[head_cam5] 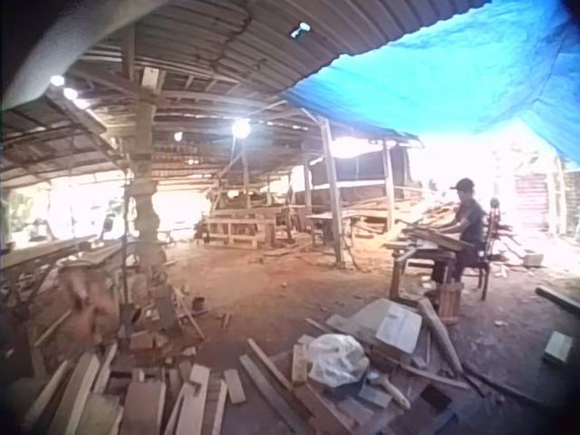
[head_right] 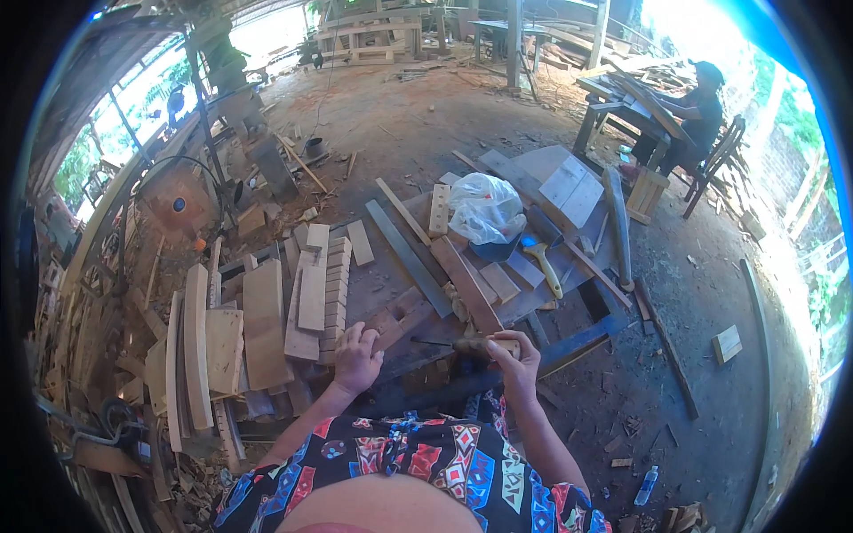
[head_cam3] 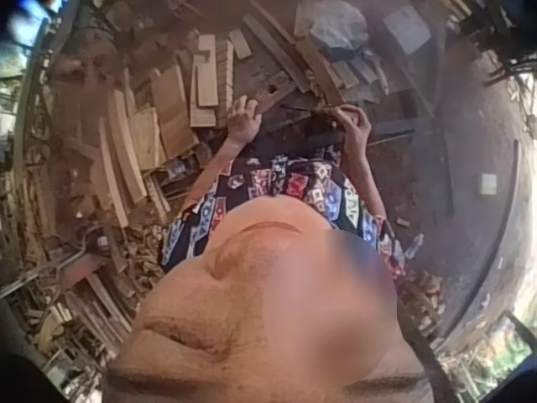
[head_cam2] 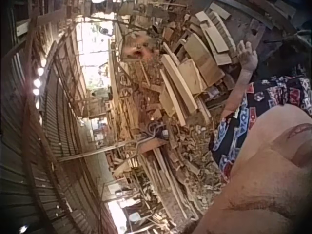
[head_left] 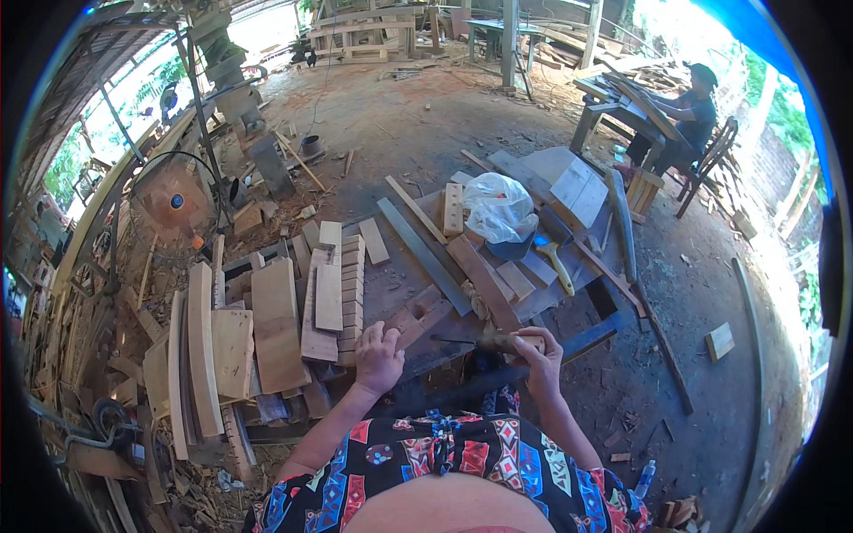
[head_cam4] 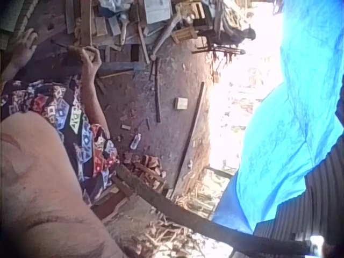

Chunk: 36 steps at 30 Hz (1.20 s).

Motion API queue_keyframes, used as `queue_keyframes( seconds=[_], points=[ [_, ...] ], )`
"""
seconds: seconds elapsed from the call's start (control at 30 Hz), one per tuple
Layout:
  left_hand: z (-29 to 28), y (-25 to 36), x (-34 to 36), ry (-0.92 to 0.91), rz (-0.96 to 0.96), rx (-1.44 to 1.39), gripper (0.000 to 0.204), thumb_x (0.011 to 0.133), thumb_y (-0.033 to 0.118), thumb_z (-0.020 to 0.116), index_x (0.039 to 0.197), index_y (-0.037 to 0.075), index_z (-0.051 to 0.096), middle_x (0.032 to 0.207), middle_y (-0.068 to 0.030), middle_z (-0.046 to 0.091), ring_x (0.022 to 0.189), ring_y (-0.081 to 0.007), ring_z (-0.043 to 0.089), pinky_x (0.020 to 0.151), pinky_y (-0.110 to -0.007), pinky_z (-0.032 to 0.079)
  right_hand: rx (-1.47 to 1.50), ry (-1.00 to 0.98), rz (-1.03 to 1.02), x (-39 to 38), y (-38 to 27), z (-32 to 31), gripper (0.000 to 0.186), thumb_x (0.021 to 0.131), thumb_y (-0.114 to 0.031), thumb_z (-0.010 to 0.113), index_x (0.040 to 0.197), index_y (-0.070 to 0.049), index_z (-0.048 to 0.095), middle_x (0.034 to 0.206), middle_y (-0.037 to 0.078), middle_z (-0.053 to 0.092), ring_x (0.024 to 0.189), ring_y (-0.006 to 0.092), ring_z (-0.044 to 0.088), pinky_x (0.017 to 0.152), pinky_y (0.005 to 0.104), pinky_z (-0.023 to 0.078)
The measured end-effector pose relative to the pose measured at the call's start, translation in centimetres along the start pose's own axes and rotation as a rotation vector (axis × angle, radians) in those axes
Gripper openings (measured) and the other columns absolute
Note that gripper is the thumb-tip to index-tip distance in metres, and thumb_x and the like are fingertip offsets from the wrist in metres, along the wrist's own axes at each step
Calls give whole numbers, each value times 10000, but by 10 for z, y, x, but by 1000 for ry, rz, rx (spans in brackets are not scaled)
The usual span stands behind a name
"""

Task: The person carves a wooden board with a chisel, striking the chisel with a wooden mallet to shape the wood and create wood scraps.

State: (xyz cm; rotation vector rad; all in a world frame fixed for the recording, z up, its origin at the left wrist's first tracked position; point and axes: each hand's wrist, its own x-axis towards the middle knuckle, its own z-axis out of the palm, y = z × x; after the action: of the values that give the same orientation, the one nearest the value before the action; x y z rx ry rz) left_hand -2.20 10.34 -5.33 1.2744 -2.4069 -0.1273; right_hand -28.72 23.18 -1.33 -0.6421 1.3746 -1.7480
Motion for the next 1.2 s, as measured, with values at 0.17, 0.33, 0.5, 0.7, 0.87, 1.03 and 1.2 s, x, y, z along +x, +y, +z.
queue_keyframes(
  seconds=[0.17,0.33,0.5,0.7,0.87,1.03,1.2],
  points=[
    [4,-6,2,73,20,-58,401,702,136,692,1072,86,545,1215,-200,490,1131,-388,478,963,-471,383,-17,-31,-47,2,-1,8,210,769,-123,734,941,-49,639,828,17,623,693,71,579,569,207,471],
    [-1,-3,2,22,13,-37,402,707,137,691,1076,93,537,1225,-201,484,1142,-391,474,972,-469,381,-32,-55,-48,3,-13,14,208,767,-115,734,933,-35,637,820,22,624,691,73,581,567,205,465],
    [-7,-4,4,-80,-2,-33,418,709,138,696,1090,104,530,1229,-195,481,1157,-382,471,985,-461,378,-96,-96,-204,16,-41,27,194,743,-104,693,908,-20,635,858,60,658,712,86,594,588,210,469],
    [-10,-6,3,-84,16,-23,442,707,135,706,1112,109,532,1241,-176,491,1180,-358,468,999,-447,374,-201,-210,-289,30,-58,53,207,746,-111,733,902,-17,633,860,30,636,756,72,571,669,211,452],
    [-8,-8,5,-64,23,-33,447,711,130,703,1123,101,532,1251,-173,496,1191,-361,463,1012,-444,368,-303,-317,-456,42,-56,83,247,744,-141,746,921,-18,626,824,18,618,742,69,553,658,229,446],
    [-5,-10,6,-42,8,-70,439,712,129,701,1121,89,546,1251,-187,501,1191,-369,467,1008,-455,370,-457,-424,-603,48,-46,100,289,725,-161,760,928,-20,611,771,42,599,679,89,559,620,240,448],
    [-6,-12,-5,-16,89,-18,393,724,135,692,1097,77,580,1234,-213,521,1177,-392,480,1000,-460,382,-595,-483,-736,38,-47,107,310,690,-183,774,897,-34,598,799,107,617,659,227,630,607,302,494]
  ],
)
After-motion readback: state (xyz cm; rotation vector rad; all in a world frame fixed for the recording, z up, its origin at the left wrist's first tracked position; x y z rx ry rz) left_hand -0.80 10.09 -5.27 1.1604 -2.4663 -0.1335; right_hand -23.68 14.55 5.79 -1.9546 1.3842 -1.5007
